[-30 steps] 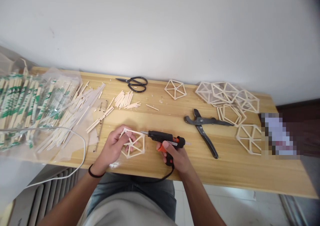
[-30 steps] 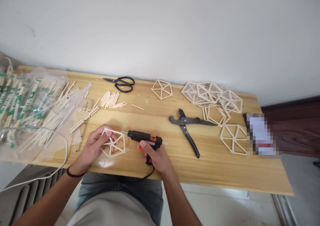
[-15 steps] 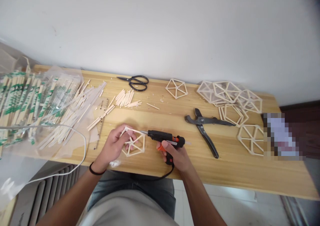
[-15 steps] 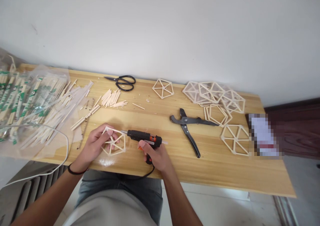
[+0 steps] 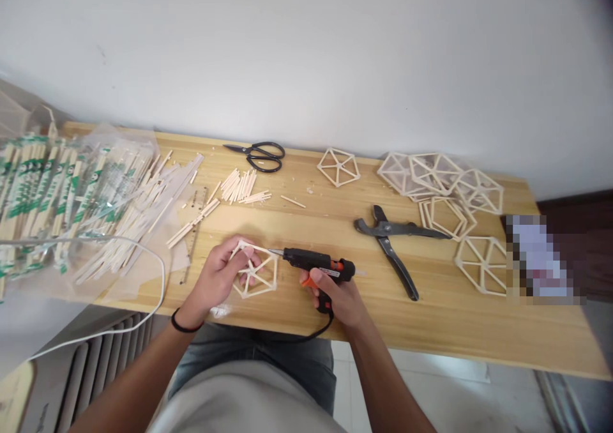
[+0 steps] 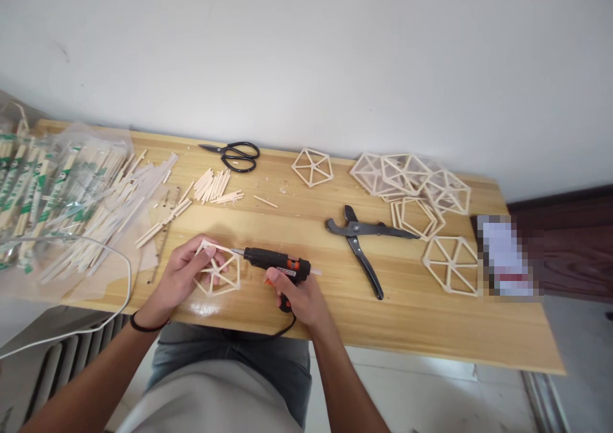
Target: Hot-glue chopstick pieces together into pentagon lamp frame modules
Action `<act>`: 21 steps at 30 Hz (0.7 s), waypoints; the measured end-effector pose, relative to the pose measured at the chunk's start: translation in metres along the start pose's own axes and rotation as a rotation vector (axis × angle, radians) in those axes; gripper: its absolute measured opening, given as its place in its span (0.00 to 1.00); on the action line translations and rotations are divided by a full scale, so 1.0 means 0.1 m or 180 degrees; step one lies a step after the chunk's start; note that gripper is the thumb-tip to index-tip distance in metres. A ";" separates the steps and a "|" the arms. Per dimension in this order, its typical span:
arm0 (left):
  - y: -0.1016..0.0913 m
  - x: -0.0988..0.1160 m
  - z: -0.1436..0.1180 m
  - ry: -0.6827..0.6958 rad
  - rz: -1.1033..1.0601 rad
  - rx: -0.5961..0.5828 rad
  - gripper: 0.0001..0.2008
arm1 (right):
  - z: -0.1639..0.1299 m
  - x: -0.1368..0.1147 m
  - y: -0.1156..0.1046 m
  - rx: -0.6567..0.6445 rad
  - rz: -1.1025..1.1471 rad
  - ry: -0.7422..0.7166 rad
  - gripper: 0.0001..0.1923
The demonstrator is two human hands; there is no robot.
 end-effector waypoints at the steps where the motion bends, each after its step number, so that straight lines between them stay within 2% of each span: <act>1: 0.00 0.00 0.00 0.0001 0.0002 0.0012 0.19 | 0.00 -0.01 0.00 -0.0011 0.0003 -0.0023 0.34; 14: -0.01 0.02 0.01 0.0020 -0.0009 0.0071 0.20 | -0.01 0.00 0.01 -0.0030 -0.0079 -0.0030 0.32; 21: -0.07 -0.02 0.03 -0.0058 -0.0526 0.0190 0.18 | -0.01 0.01 -0.01 -0.0035 0.0106 -0.0011 0.32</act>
Point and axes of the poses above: each hand's wrist, its own z-axis towards the middle knuckle, its own y-axis out of the palm, x = y × z, the point moved 9 cm from there along z, towards the middle knuckle, and after that the axes turned 6 degrees about -z, right-handed, at the moved point
